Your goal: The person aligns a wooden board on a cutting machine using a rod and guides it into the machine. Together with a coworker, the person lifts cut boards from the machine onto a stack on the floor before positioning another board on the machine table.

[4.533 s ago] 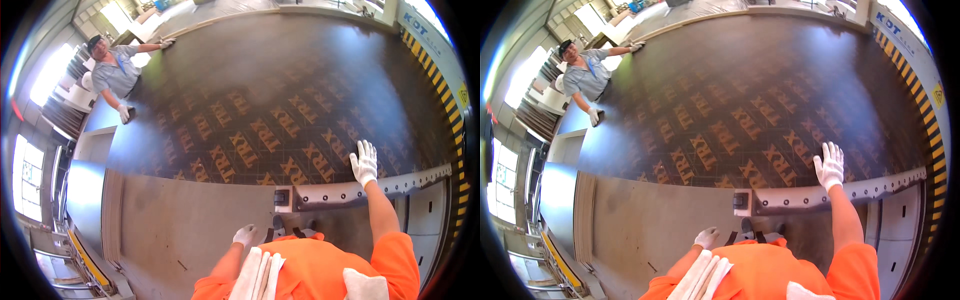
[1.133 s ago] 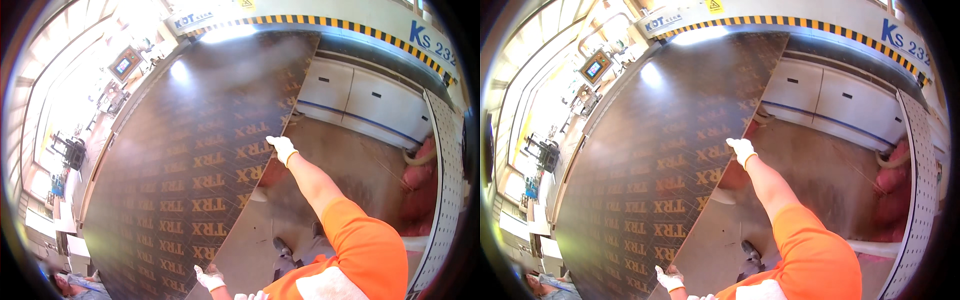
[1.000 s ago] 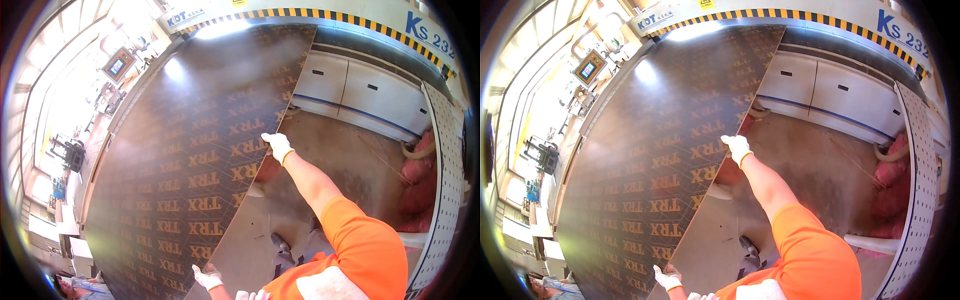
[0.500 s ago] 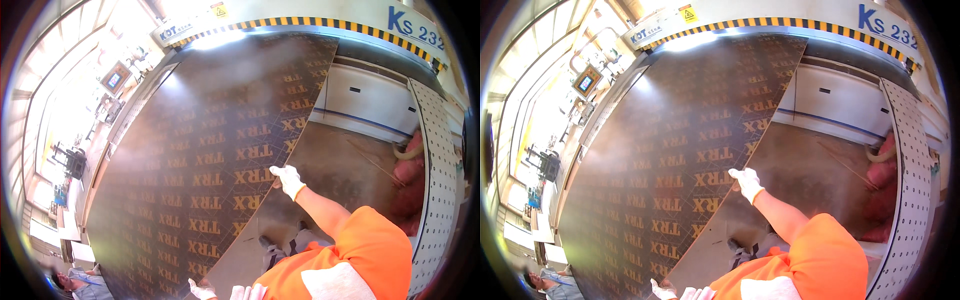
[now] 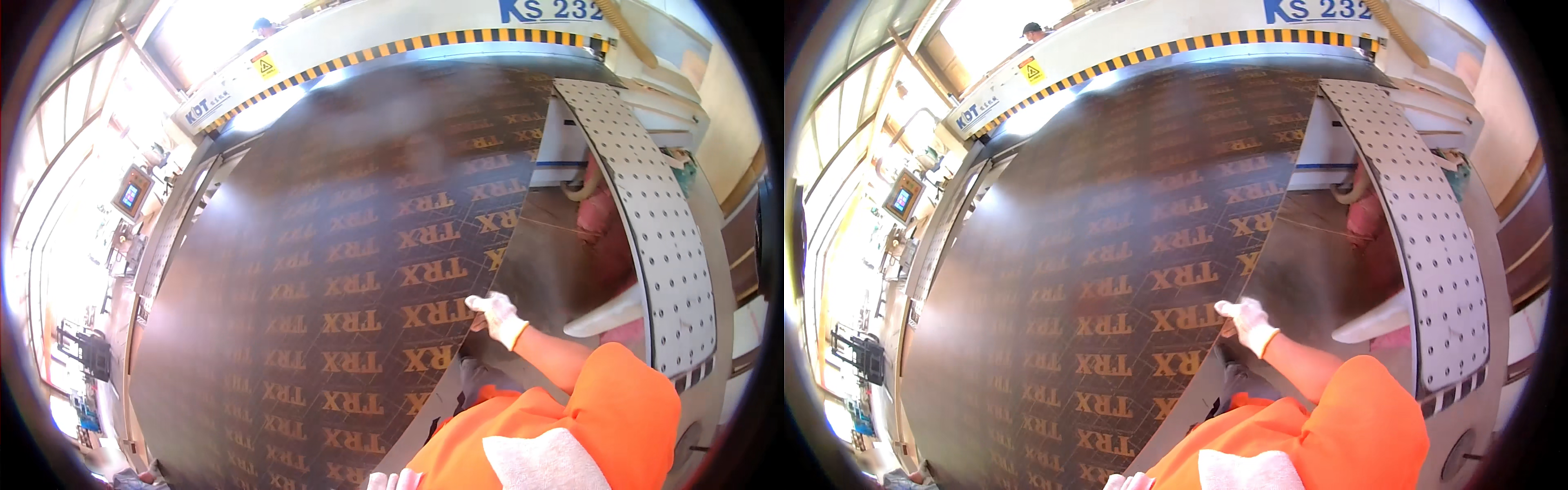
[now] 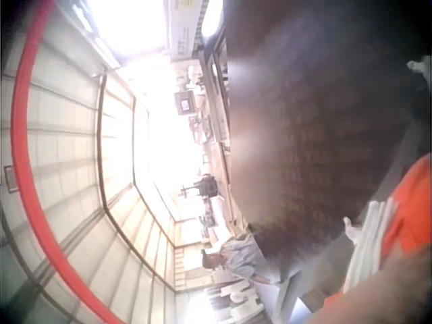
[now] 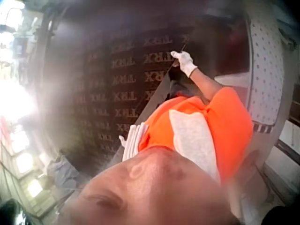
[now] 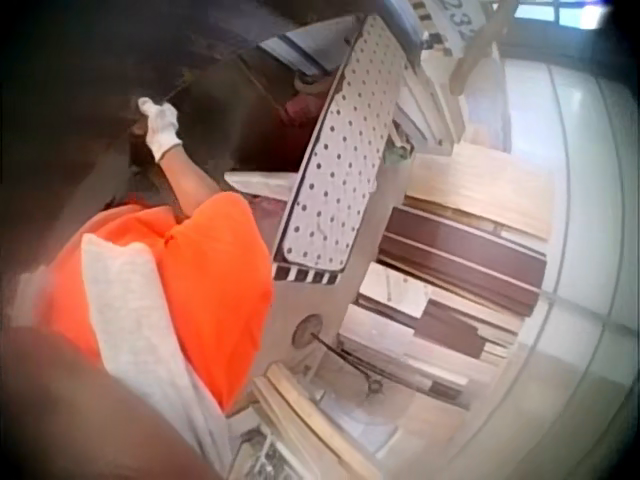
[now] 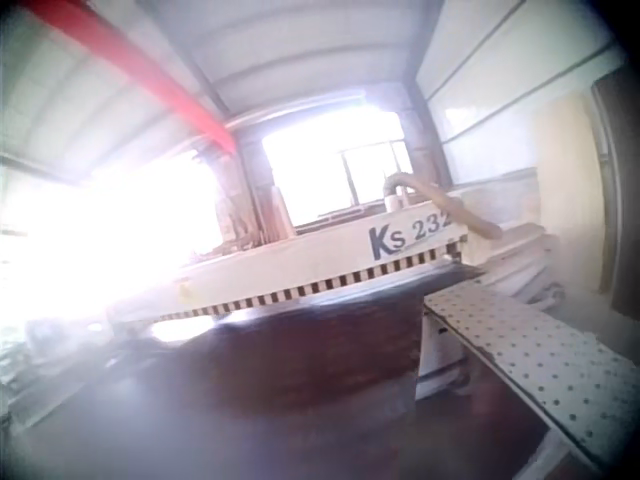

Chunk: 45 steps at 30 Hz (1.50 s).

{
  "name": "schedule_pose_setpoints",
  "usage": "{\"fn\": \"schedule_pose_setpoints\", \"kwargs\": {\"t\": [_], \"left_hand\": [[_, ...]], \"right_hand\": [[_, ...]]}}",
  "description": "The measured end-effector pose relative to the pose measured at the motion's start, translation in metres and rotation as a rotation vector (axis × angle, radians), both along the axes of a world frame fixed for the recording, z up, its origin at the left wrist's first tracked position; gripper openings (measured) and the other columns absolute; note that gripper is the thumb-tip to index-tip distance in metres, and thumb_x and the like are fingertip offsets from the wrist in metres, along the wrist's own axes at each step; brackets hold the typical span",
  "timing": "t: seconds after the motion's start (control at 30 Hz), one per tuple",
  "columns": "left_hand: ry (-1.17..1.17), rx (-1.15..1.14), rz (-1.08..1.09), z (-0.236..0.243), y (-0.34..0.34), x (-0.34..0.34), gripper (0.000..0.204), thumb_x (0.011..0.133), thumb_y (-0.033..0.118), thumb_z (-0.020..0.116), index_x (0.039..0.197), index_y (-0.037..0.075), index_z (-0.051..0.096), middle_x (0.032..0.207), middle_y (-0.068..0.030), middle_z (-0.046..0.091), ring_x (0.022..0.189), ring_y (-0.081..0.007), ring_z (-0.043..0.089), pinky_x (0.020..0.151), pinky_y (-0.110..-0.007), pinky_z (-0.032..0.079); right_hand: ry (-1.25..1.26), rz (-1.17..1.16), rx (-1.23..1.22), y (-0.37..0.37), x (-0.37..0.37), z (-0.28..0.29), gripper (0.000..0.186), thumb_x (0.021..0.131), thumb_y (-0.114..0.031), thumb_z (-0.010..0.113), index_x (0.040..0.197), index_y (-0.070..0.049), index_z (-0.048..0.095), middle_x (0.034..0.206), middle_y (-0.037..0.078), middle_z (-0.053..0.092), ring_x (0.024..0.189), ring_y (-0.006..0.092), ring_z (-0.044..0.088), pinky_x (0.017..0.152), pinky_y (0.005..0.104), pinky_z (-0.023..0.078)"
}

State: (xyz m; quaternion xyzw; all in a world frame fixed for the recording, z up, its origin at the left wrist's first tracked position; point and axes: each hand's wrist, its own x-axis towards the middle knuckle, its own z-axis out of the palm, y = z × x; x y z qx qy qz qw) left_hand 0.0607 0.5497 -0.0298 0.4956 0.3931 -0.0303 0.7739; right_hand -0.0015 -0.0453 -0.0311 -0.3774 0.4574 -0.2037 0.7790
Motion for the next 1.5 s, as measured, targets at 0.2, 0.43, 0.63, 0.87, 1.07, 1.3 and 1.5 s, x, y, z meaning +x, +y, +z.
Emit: {"fn": "schedule_pose_setpoints", "kwargs": {"t": [0.2, 0.43, 0.63, 0.87, 1.07, 1.3, 1.5], "left_hand": [[0.002, -0.046, -0.104, 0.061, 0.039, 0.07, 0.046, 0.105, 0.043, 0.066, 0.126, 0.002, 0.07, 0.121, -0.011, 0.073, 0.106, -0.0276, 0.065, 0.093, -0.042, 0.053], [-0.028, -0.073, -0.213, 0.101, 0.067, 0.116, 0.048, 0.105, 0.043, 0.065, 0.129, 0.001, 0.069, 0.125, -0.0113, 0.072, 0.111, -0.0285, 0.065, 0.098, -0.042, 0.053], [-0.009, 0.051, -0.334, 0.1, 0.076, 0.132, 0.053, 0.106, 0.043, 0.062, 0.14, 0.002, 0.065, 0.139, -0.0128, 0.068, 0.127, -0.0319, 0.061, 0.113, -0.046, 0.045], [-0.022, -0.2, -0.623, 0.021, -0.01, 0.162, 0.046, 0.1, 0.037, 0.07, 0.133, 0.006, 0.068, 0.123, -0.0093, 0.073, 0.109, -0.0272, 0.065, 0.095, -0.044, 0.052], [-0.096, -0.173, -0.629, 0.112, -0.17, 0.134, 0.034, 0.095, 0.025, 0.073, 0.124, 0.006, 0.072, 0.118, -0.0046, 0.075, 0.108, -0.0239, 0.069, 0.09, -0.038, 0.053], [-0.125, -0.192, -0.604, 0.075, -0.173, 0.224, 0.035, 0.094, 0.024, 0.075, 0.12, 0.002, 0.07, 0.117, -0.0101, 0.076, 0.102, -0.0284, 0.072, 0.091, -0.042, 0.059], [-0.094, -0.259, -0.635, 0.047, -0.158, 0.23, 0.039, 0.098, 0.026, 0.072, 0.127, 0.001, 0.067, 0.123, -0.0121, 0.074, 0.109, -0.03, 0.071, 0.097, -0.042, 0.057]], "right_hand": [[0.139, -0.194, 0.049, 0.033, -0.017, 0.069, 0.056, 0.09, -0.016, 0.08, 0.134, 0.008, 0.055, 0.106, 0.02, 0.069, 0.07, 0.0326, 0.069, 0.059, 0.0487, 0.058], [0.104, -0.32, 0.061, 0.085, -0.058, 0.072, 0.073, 0.092, -0.016, 0.08, 0.146, 0.015, 0.042, 0.114, 0.026, 0.066, 0.075, 0.0381, 0.07, 0.063, 0.0534, 0.061], [0.247, -0.369, 0.07, 0.163, -0.091, 0.137, 0.039, 0.089, -0.019, 0.085, 0.101, 0.007, 0.058, 0.088, 0.02, 0.069, 0.069, 0.035, 0.074, 0.057, 0.0487, 0.062], [0.154, -0.351, 0.05, 0.198, -0.106, 0.131, 0.045, 0.094, -0.019, 0.081, 0.124, 0.009, 0.064, 0.115, 0.019, 0.071, 0.099, 0.0295, 0.072, 0.088, 0.0502, 0.059], [-0.043, -0.819, 0.208, 0.125, -0.155, 0.189, 0.048, 0.091, -0.016, 0.08, 0.135, -0.001, 0.067, 0.154, 0.009, 0.057, 0.149, 0.0223, 0.04, 0.123, 0.0515, 0.024], [-0.088, -0.746, 0.218, 0.119, -0.112, 0.109, 0.025, 0.092, -0.013, 0.08, 0.116, -0.008, 0.075, 0.137, 0.007, 0.07, 0.13, 0.018, 0.059, 0.111, 0.0433, 0.039], [0.001, -0.735, 0.429, 0.147, -0.078, 0.134, 0.027, 0.094, -0.017, 0.079, 0.118, -0.008, 0.073, 0.132, 0.004, 0.07, 0.125, 0.0189, 0.059, 0.11, 0.0452, 0.041]]}}
